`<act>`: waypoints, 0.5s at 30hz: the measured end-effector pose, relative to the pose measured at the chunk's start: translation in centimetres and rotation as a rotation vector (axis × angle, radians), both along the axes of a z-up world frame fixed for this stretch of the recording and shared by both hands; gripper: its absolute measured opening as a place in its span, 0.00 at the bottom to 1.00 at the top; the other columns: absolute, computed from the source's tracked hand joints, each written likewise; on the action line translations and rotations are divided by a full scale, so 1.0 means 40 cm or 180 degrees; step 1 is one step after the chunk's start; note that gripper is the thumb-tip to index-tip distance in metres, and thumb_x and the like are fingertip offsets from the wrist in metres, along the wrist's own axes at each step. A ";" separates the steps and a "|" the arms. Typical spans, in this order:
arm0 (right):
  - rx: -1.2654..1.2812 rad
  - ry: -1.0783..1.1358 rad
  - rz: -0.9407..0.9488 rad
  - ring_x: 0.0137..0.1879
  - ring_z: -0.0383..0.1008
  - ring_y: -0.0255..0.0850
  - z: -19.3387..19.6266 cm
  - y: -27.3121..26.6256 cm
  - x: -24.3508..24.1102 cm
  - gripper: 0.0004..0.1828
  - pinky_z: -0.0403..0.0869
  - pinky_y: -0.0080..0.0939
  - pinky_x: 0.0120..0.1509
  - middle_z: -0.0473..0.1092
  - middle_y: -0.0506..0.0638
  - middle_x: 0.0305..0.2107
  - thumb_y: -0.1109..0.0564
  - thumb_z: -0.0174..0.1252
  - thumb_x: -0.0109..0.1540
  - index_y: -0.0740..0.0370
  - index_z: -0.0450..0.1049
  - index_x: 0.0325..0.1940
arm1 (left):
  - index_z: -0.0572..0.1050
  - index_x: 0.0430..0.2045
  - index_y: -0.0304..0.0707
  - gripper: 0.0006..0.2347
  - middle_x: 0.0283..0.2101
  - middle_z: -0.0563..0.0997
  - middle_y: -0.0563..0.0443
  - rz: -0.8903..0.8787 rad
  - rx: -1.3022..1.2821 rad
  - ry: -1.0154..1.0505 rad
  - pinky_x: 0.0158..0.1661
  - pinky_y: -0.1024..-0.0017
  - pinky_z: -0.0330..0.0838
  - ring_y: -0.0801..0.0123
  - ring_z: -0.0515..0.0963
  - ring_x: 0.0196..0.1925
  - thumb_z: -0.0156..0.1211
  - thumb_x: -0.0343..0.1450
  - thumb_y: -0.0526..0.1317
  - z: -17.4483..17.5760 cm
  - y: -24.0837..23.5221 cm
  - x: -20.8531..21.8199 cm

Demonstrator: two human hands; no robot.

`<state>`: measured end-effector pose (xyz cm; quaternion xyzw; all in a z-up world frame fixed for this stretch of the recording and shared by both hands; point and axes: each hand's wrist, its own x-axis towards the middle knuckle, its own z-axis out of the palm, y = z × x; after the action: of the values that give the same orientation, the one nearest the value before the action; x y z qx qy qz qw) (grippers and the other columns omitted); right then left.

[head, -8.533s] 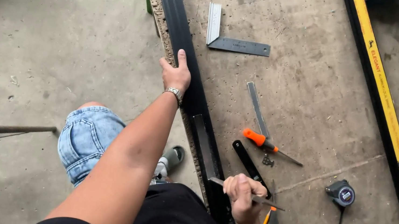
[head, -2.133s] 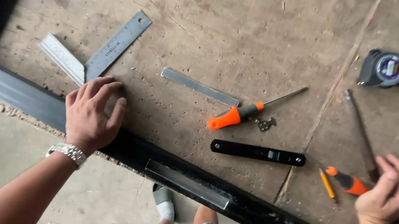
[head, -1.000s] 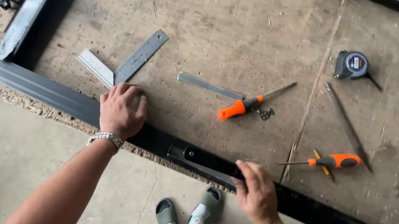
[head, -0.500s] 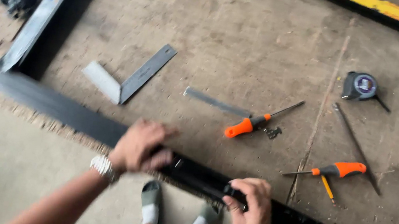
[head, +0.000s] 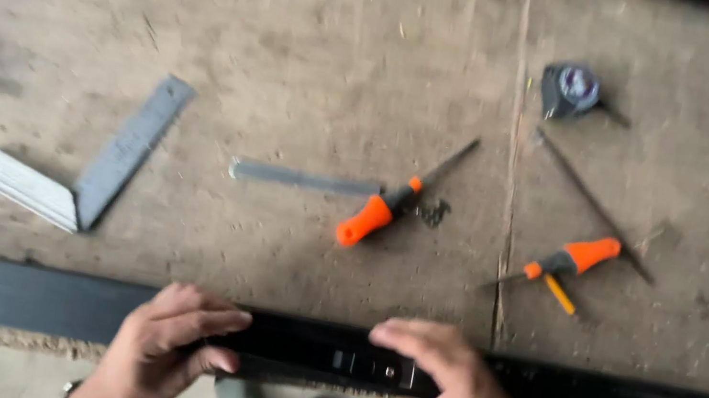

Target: Measuring and marking a metal frame to align and install hardware components using a square and pencil.

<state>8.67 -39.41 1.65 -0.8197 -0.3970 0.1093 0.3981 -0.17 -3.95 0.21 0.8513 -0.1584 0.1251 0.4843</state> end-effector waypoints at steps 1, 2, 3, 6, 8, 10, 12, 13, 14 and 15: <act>-0.0014 0.0147 -0.0049 0.64 0.74 0.42 0.003 -0.015 0.002 0.42 0.67 0.43 0.71 0.75 0.49 0.58 0.38 0.78 0.47 0.53 0.76 0.62 | 0.81 0.42 0.41 0.16 0.40 0.86 0.54 -0.0049 -0.0014 0.0147 0.41 0.71 0.70 0.68 0.82 0.35 0.64 0.67 0.50 0.008 -0.009 -0.008; -0.0035 -0.0112 -0.0030 0.58 0.77 0.43 0.005 -0.031 0.007 0.39 0.73 0.44 0.65 0.77 0.50 0.53 0.39 0.77 0.48 0.58 0.76 0.57 | 0.81 0.41 0.41 0.15 0.39 0.86 0.54 -0.0092 0.0133 0.0053 0.43 0.70 0.71 0.67 0.84 0.38 0.64 0.67 0.50 0.017 -0.018 -0.012; -0.0047 -0.0497 0.0019 0.52 0.80 0.45 0.008 -0.041 0.053 0.36 0.78 0.46 0.59 0.78 0.51 0.48 0.41 0.77 0.48 0.62 0.77 0.53 | 0.80 0.41 0.41 0.15 0.39 0.85 0.55 -0.0108 0.0290 -0.0168 0.45 0.68 0.72 0.65 0.86 0.41 0.64 0.67 0.49 0.021 -0.023 0.018; -0.0024 -0.0678 -0.0042 0.47 0.80 0.44 -0.010 -0.048 0.024 0.23 0.73 0.43 0.47 0.78 0.49 0.49 0.41 0.74 0.54 0.54 0.80 0.46 | 0.82 0.39 0.49 0.16 0.40 0.88 0.64 0.0058 0.0551 -0.0227 0.45 0.73 0.72 0.70 0.86 0.44 0.67 0.63 0.54 -0.016 -0.025 0.000; 0.0015 -0.0678 -0.0036 0.47 0.80 0.45 -0.015 -0.047 0.028 0.20 0.73 0.44 0.47 0.78 0.50 0.48 0.42 0.73 0.55 0.53 0.80 0.44 | 0.82 0.38 0.52 0.16 0.41 0.87 0.65 -0.0004 0.0772 -0.0257 0.45 0.71 0.69 0.70 0.84 0.45 0.69 0.63 0.55 -0.025 -0.033 0.008; 0.0045 -0.0688 -0.0004 0.46 0.79 0.45 -0.014 -0.051 0.017 0.16 0.73 0.45 0.47 0.78 0.50 0.48 0.44 0.72 0.57 0.52 0.81 0.43 | 0.82 0.37 0.54 0.15 0.42 0.86 0.66 -0.0047 0.0981 -0.0293 0.45 0.70 0.67 0.69 0.81 0.46 0.71 0.63 0.55 -0.023 -0.045 -0.006; 0.0080 -0.0816 0.0057 0.46 0.79 0.48 -0.016 -0.050 0.030 0.15 0.73 0.47 0.45 0.78 0.52 0.49 0.44 0.73 0.56 0.53 0.82 0.41 | 0.84 0.35 0.56 0.16 0.36 0.86 0.68 -0.0020 0.0931 -0.0287 0.41 0.71 0.65 0.72 0.79 0.41 0.74 0.59 0.56 -0.010 -0.045 0.014; 0.0096 -0.0860 0.0037 0.46 0.79 0.48 -0.014 -0.047 0.037 0.15 0.73 0.47 0.45 0.78 0.52 0.49 0.44 0.73 0.56 0.53 0.82 0.41 | 0.84 0.35 0.56 0.16 0.36 0.86 0.68 -0.0032 0.0949 -0.0333 0.41 0.71 0.65 0.72 0.79 0.41 0.74 0.59 0.56 -0.019 -0.040 0.021; 0.0117 -0.0803 0.0004 0.45 0.79 0.47 -0.015 -0.043 0.044 0.14 0.72 0.46 0.44 0.78 0.51 0.48 0.45 0.74 0.56 0.52 0.81 0.39 | 0.83 0.37 0.58 0.16 0.37 0.84 0.69 -0.0054 0.1068 -0.0429 0.41 0.71 0.66 0.72 0.78 0.41 0.72 0.61 0.58 -0.030 -0.033 0.028; 0.0110 -0.0661 -0.0008 0.44 0.79 0.45 -0.013 -0.044 0.032 0.13 0.71 0.45 0.42 0.78 0.49 0.47 0.46 0.74 0.55 0.51 0.81 0.38 | 0.83 0.39 0.60 0.16 0.38 0.83 0.69 -0.0071 0.1155 -0.0439 0.41 0.71 0.66 0.73 0.77 0.41 0.70 0.62 0.59 -0.041 -0.033 0.009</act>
<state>9.94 -41.17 1.12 -0.8202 -0.4369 0.0164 0.3691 0.21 -5.27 -1.45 0.9123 -0.2206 0.1471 0.3122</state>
